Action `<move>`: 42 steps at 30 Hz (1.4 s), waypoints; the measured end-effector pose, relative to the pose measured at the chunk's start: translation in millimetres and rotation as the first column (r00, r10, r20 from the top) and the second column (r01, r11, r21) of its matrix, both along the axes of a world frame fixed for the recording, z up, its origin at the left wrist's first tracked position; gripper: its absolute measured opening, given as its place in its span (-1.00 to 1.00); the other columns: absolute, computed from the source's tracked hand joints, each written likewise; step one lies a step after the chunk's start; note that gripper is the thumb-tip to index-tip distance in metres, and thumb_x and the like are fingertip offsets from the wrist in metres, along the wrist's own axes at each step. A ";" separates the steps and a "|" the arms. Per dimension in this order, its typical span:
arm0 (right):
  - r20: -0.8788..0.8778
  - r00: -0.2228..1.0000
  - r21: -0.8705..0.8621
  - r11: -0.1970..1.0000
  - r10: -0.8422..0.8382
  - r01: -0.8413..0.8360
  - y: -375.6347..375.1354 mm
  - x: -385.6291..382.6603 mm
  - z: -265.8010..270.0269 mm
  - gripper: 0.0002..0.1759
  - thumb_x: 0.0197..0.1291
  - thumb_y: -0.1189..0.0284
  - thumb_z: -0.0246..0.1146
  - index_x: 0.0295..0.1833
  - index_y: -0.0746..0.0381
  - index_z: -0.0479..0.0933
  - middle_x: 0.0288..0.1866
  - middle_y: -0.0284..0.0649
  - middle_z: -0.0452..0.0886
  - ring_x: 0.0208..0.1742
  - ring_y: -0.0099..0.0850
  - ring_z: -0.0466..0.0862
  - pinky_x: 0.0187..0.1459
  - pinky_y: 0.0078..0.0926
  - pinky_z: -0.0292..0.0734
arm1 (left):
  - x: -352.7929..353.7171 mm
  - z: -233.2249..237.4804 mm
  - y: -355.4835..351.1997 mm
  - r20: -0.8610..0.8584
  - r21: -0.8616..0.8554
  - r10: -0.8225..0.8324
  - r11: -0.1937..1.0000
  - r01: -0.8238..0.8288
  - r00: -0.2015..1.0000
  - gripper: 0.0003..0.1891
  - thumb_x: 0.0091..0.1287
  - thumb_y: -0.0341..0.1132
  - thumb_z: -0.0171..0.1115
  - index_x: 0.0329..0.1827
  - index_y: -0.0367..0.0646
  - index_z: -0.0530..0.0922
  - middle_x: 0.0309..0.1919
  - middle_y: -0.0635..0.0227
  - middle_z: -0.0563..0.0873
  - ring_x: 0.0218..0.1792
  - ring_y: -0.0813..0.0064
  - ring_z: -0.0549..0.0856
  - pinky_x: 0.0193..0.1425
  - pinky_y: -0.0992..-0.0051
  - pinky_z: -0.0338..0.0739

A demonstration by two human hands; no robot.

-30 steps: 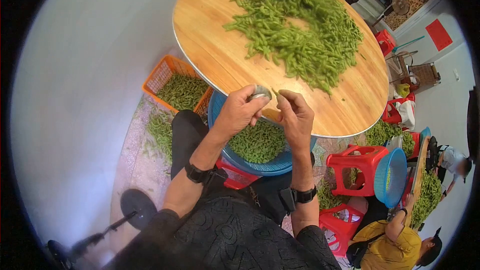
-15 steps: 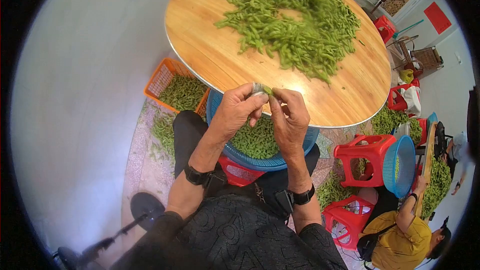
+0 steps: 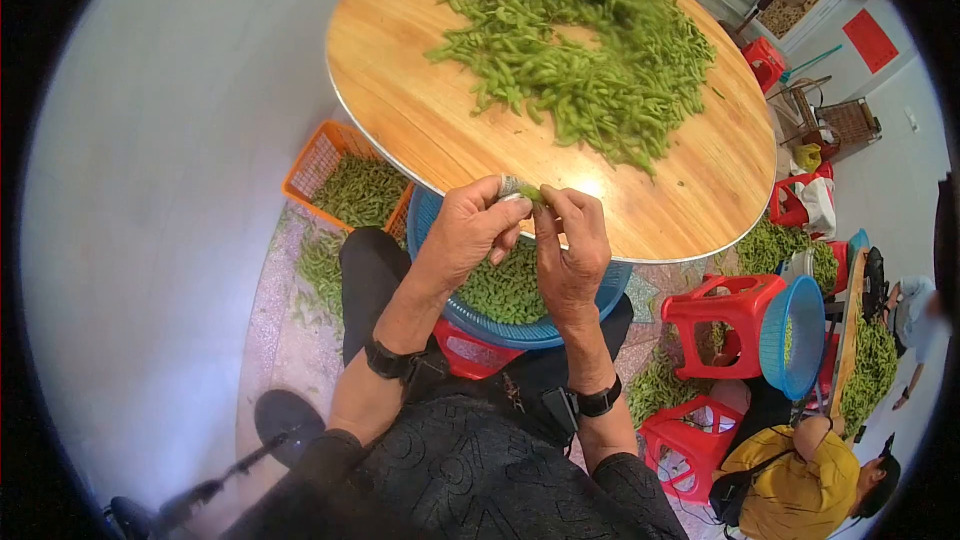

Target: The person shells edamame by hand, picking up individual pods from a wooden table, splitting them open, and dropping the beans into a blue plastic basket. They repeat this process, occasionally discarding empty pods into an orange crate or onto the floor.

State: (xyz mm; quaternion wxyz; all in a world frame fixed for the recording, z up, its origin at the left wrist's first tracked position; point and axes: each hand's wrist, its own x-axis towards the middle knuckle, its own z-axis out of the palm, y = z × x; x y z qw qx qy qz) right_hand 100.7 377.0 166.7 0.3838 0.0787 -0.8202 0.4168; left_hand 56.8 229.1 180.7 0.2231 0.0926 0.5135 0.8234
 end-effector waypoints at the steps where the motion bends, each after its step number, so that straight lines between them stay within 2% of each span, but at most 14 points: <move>1: 0.001 1.000 0.000 1.000 0.001 -0.001 0.0 0.4 0.4 -0.69 0.29 0.68 0.41 0.13 0.32 0.66 -0.07 -0.05 0.64 -0.16 -0.22 0.73 -0.23 -0.34 0.66 | 0.1 -0.5 0.1 0.000 0.013 -0.008 1.000 0.008 1.000 -0.86 0.53 -0.35 0.28 -0.08 -0.27 0.64 -0.54 0.50 0.60 -0.62 0.76 0.48 -0.59 0.69 0.35; 8: 0.002 1.000 -0.032 0.999 0.019 -0.019 1.9 2.8 4.7 -0.71 0.30 0.68 0.41 0.13 0.32 0.66 -0.07 -0.06 0.64 -0.17 -0.24 0.73 -0.23 -0.36 0.67 | 1.2 1.3 1.6 -0.016 0.008 -0.023 1.000 0.024 1.000 -0.87 0.52 -0.36 0.29 -0.07 -0.27 0.65 -0.55 0.50 0.60 -0.64 0.77 0.45 -0.61 0.68 0.32; 10: 0.008 1.000 -0.049 0.998 0.028 -0.028 2.5 3.4 4.4 -0.71 0.30 0.68 0.40 0.13 0.32 0.66 -0.07 -0.06 0.64 -0.17 -0.26 0.73 -0.23 -0.37 0.68 | 0.9 0.7 -0.4 -0.004 0.011 -0.039 0.999 0.039 0.999 -0.82 0.53 -0.40 0.26 0.04 -0.34 0.65 -0.42 0.44 0.67 -0.53 0.74 0.54 -0.57 0.68 0.39; 11: 0.009 1.000 -0.045 0.999 0.027 -0.026 3.0 3.7 3.4 -0.71 0.30 0.68 0.40 0.13 0.32 0.65 -0.07 -0.07 0.64 -0.17 -0.27 0.73 -0.23 -0.38 0.68 | 1.0 0.6 -0.8 -0.004 0.010 -0.041 0.999 0.041 0.999 -0.82 0.53 -0.40 0.26 0.04 -0.34 0.65 -0.42 0.44 0.67 -0.53 0.74 0.54 -0.57 0.68 0.39; 17: 0.017 1.000 -0.061 0.998 0.024 -0.023 4.7 5.7 4.3 -0.71 0.30 0.69 0.40 0.12 0.33 0.65 -0.06 -0.08 0.64 -0.18 -0.29 0.73 -0.24 -0.41 0.68 | 4.0 6.6 1.0 -0.013 0.018 -0.067 0.998 0.067 0.998 -0.83 0.53 -0.41 0.25 0.03 -0.35 0.66 -0.47 0.43 0.66 -0.58 0.73 0.52 -0.59 0.68 0.39; 19: 0.013 0.999 -0.068 0.997 0.029 -0.028 5.0 6.5 3.2 -0.71 0.30 0.69 0.40 0.12 0.32 0.65 -0.06 -0.08 0.64 -0.18 -0.29 0.73 -0.25 -0.40 0.68 | 5.6 11.1 2.6 0.006 -0.004 -0.044 0.999 0.044 0.999 -0.86 0.52 -0.36 0.29 -0.07 -0.29 0.64 -0.56 0.48 0.60 -0.66 0.74 0.46 -0.61 0.67 0.32; 25: -0.001 1.000 -0.070 0.997 0.025 -0.025 3.6 9.3 4.7 -0.70 0.29 0.69 0.41 0.12 0.32 0.65 -0.06 -0.08 0.64 -0.19 -0.29 0.73 -0.25 -0.40 0.68 | 6.4 12.8 2.0 -0.033 -0.021 -0.046 0.999 0.045 0.998 -0.87 0.51 -0.37 0.28 -0.07 -0.28 0.63 -0.55 0.48 0.59 -0.66 0.74 0.46 -0.60 0.67 0.32; 30: -0.055 0.998 0.025 0.999 -0.018 0.019 3.4 10.0 7.1 -0.69 0.28 0.69 0.41 0.12 0.31 0.65 -0.09 -0.07 0.65 -0.20 -0.24 0.73 -0.23 -0.36 0.67 | 6.2 16.1 0.4 -0.052 -0.050 -0.055 0.997 0.053 0.997 -0.86 0.50 -0.37 0.27 -0.06 -0.28 0.62 -0.56 0.50 0.59 -0.67 0.75 0.45 -0.61 0.67 0.30; 34: -0.037 0.999 0.033 0.999 -0.005 0.006 4.0 10.5 7.1 -0.70 0.28 0.69 0.41 0.11 0.31 0.66 -0.09 -0.06 0.66 -0.18 -0.20 0.74 -0.23 -0.35 0.66 | 4.4 14.9 -1.1 -0.061 -0.065 -0.071 0.996 0.067 0.996 -0.86 0.51 -0.35 0.26 -0.06 -0.26 0.60 -0.57 0.52 0.58 -0.68 0.76 0.45 -0.62 0.67 0.29; 37: 0.016 0.998 -0.062 0.996 0.058 -0.057 6.9 9.9 6.4 -0.74 0.33 0.66 0.38 0.12 0.33 0.66 -0.10 -0.09 0.66 -0.23 -0.30 0.74 -0.26 -0.42 0.65 | 4.4 15.1 -1.8 -0.096 -0.095 -0.081 0.993 0.072 0.992 -0.87 0.52 -0.34 0.26 -0.08 -0.23 0.59 -0.57 0.53 0.57 -0.68 0.77 0.45 -0.63 0.68 0.28; 39: 0.225 0.938 -0.456 0.879 0.265 -0.139 7.6 14.8 11.0 -0.78 0.43 0.60 0.33 0.14 0.38 0.66 -0.12 -0.16 0.65 -0.29 -0.44 0.72 -0.30 -0.52 0.63 | 5.4 16.5 -2.4 -0.097 -0.123 -0.088 0.990 0.075 0.991 -0.88 0.51 -0.34 0.26 -0.09 -0.22 0.59 -0.56 0.54 0.56 -0.65 0.77 0.45 -0.61 0.67 0.30; 40: 0.225 0.938 -0.456 0.879 0.263 -0.138 9.5 14.4 10.3 -0.78 0.43 0.60 0.33 0.14 0.38 0.66 -0.12 -0.16 0.65 -0.29 -0.44 0.72 -0.30 -0.52 0.63 | 5.7 17.6 -2.5 -0.098 -0.151 -0.094 0.985 0.078 0.991 -0.88 0.51 -0.34 0.27 -0.10 -0.21 0.58 -0.55 0.55 0.56 -0.63 0.78 0.46 -0.59 0.66 0.31; 42: 0.209 0.880 -0.622 0.752 0.426 -0.217 14.9 13.1 8.2 -0.77 0.50 0.54 0.29 0.16 0.42 0.65 -0.16 -0.23 0.63 -0.35 -0.55 0.68 -0.35 -0.60 0.61 | 7.0 19.7 -1.9 -0.120 -0.189 -0.091 0.980 0.067 0.989 -0.89 0.50 -0.35 0.27 -0.12 -0.22 0.57 -0.53 0.55 0.56 -0.59 0.79 0.47 -0.55 0.65 0.33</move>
